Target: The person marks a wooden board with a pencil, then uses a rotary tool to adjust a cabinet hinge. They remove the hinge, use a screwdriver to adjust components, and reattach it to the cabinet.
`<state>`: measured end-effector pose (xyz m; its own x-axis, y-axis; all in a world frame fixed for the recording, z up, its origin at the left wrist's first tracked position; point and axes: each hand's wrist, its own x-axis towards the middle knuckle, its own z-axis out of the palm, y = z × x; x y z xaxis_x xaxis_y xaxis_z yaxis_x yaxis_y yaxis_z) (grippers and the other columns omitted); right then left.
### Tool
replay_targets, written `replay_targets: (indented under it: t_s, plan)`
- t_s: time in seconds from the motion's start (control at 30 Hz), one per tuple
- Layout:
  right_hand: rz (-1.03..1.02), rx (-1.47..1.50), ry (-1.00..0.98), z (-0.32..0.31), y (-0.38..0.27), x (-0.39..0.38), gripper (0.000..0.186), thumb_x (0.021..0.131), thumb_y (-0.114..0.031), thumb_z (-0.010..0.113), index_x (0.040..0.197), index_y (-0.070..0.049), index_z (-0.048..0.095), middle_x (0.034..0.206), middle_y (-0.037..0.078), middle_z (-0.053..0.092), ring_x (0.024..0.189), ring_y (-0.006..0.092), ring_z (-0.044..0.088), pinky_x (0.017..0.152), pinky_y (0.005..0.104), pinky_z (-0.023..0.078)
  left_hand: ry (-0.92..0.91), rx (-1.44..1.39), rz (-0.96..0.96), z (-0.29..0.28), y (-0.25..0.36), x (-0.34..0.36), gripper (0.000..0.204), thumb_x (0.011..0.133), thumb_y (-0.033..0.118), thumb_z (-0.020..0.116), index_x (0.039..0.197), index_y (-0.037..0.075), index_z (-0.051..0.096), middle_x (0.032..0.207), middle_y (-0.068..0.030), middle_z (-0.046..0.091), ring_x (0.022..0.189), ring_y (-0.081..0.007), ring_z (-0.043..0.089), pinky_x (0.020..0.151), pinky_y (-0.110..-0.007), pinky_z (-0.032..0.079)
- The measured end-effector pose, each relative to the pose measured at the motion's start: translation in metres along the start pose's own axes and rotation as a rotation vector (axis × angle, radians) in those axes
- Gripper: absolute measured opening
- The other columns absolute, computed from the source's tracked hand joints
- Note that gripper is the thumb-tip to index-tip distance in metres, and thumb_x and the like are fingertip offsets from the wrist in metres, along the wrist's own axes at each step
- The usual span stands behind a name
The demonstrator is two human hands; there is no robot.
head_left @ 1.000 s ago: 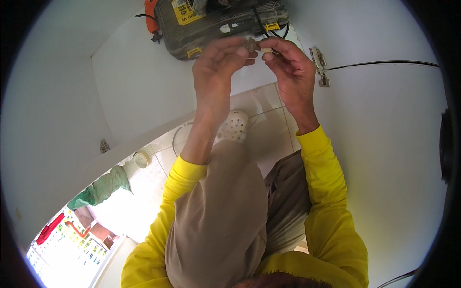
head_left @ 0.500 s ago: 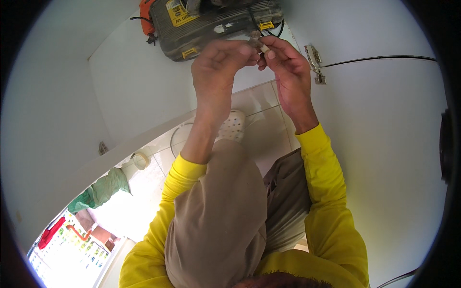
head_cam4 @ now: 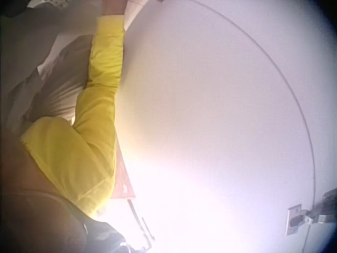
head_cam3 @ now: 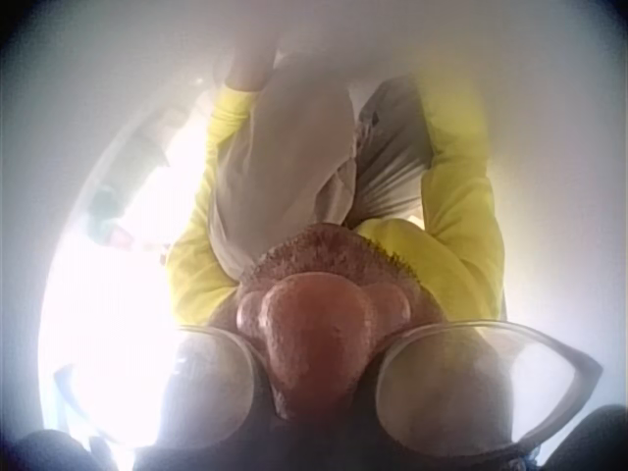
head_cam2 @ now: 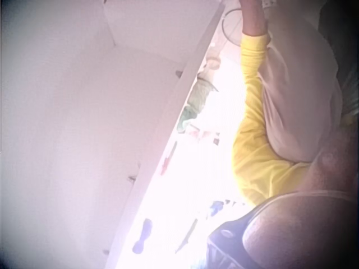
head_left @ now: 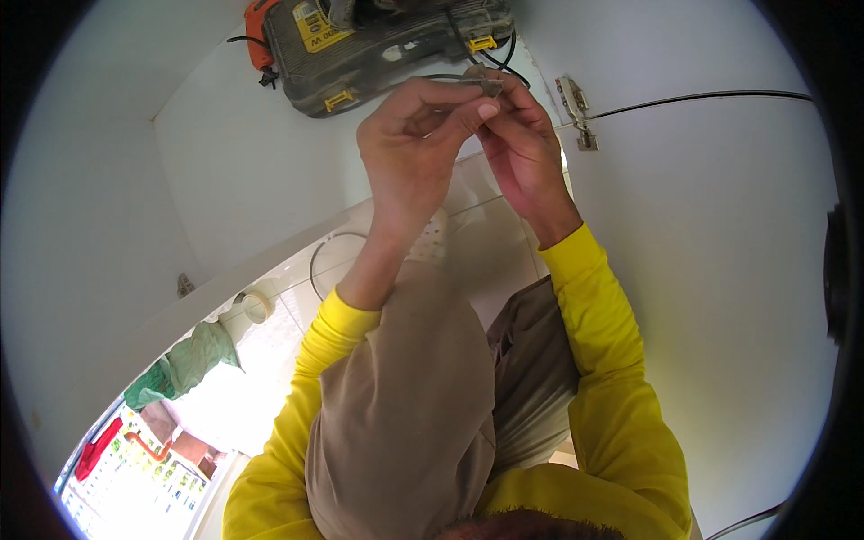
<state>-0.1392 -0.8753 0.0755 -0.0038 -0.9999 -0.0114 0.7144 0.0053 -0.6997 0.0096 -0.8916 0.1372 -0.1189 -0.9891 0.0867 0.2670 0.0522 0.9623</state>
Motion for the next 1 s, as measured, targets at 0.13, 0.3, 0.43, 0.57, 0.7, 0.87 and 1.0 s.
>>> replay_targets:
  t_s: [0.13, 0.3, 0.43, 0.57, 0.7, 0.87, 1.0]
  plan:
    - [0.004, 0.052, -0.001, 0.000, 0.002, -0.001, 0.039, 0.109, -0.004, 0.069, 0.147, -0.007, 0.064, 0.130, 0.005, 0.077, 0.121, 0.0148, 0.070, 0.112, 0.0352, 0.053, -0.018, 0.036, 0.021, 0.001, -0.004, -0.001, 0.020, 0.095, -0.005, 0.086, 0.112, -0.006, 0.075, 0.104, -0.0112, 0.082, 0.099, -0.0141, 0.077, 0.089, -0.027, 0.062]
    - [-0.008, 0.029, -0.040, -0.004, 0.000, 0.000, 0.040, 0.107, -0.002, 0.070, 0.147, -0.006, 0.063, 0.132, 0.007, 0.077, 0.122, 0.0154, 0.070, 0.112, 0.0342, 0.052, -0.032, -0.041, 0.017, 0.004, -0.009, 0.000, 0.040, 0.096, -0.006, 0.084, 0.132, -0.004, 0.066, 0.110, -0.0145, 0.082, 0.103, -0.0159, 0.078, 0.094, -0.029, 0.063]
    - [-0.002, 0.021, -0.025, -0.003, -0.004, 0.000, 0.039, 0.107, -0.001, 0.068, 0.146, -0.005, 0.063, 0.133, 0.008, 0.077, 0.122, 0.0158, 0.070, 0.112, 0.0345, 0.053, -0.002, -0.129, -0.065, 0.009, -0.001, 0.000, 0.037, 0.101, -0.004, 0.080, 0.135, -0.007, 0.066, 0.109, -0.0136, 0.082, 0.098, -0.0166, 0.077, 0.091, -0.030, 0.063]
    - [-0.021, 0.015, -0.043, -0.005, -0.004, -0.001, 0.037, 0.107, 0.001, 0.066, 0.144, -0.004, 0.064, 0.132, 0.008, 0.077, 0.121, 0.0157, 0.069, 0.110, 0.0350, 0.053, -0.009, -0.112, -0.082, 0.008, -0.005, 0.000, 0.032, 0.105, 0.000, 0.076, 0.135, -0.008, 0.067, 0.108, -0.0140, 0.082, 0.095, -0.0169, 0.077, 0.090, -0.031, 0.063]
    - [-0.049, -0.069, -0.019, -0.004, -0.004, -0.001, 0.033, 0.108, 0.000, 0.066, 0.141, -0.003, 0.066, 0.131, 0.007, 0.077, 0.119, 0.0148, 0.069, 0.108, 0.0342, 0.052, 0.007, -0.072, -0.085, 0.006, -0.006, 0.001, 0.026, 0.107, 0.002, 0.074, 0.130, -0.008, 0.070, 0.106, -0.0157, 0.082, 0.093, -0.0180, 0.078, 0.088, -0.032, 0.064]
    - [-0.098, -0.209, 0.026, -0.003, -0.002, -0.001, 0.029, 0.110, -0.003, 0.067, 0.138, -0.003, 0.069, 0.129, 0.006, 0.077, 0.114, 0.0127, 0.069, 0.105, 0.0326, 0.053, 0.004, -0.071, -0.044, 0.000, -0.016, 0.000, 0.024, 0.109, 0.009, 0.072, 0.129, -0.005, 0.071, 0.108, -0.0162, 0.083, 0.092, -0.0207, 0.079, 0.088, -0.036, 0.065]
    - [-0.113, -0.453, 0.063, -0.001, -0.011, -0.001, 0.031, 0.109, -0.005, 0.069, 0.140, -0.002, 0.068, 0.129, 0.006, 0.077, 0.113, 0.0118, 0.070, 0.102, 0.0312, 0.056, 0.059, -0.179, -0.144, -0.003, -0.015, 0.002, 0.025, 0.108, 0.006, 0.067, 0.128, -0.009, 0.069, 0.108, -0.0183, 0.080, 0.092, -0.0230, 0.078, 0.085, -0.038, 0.066]
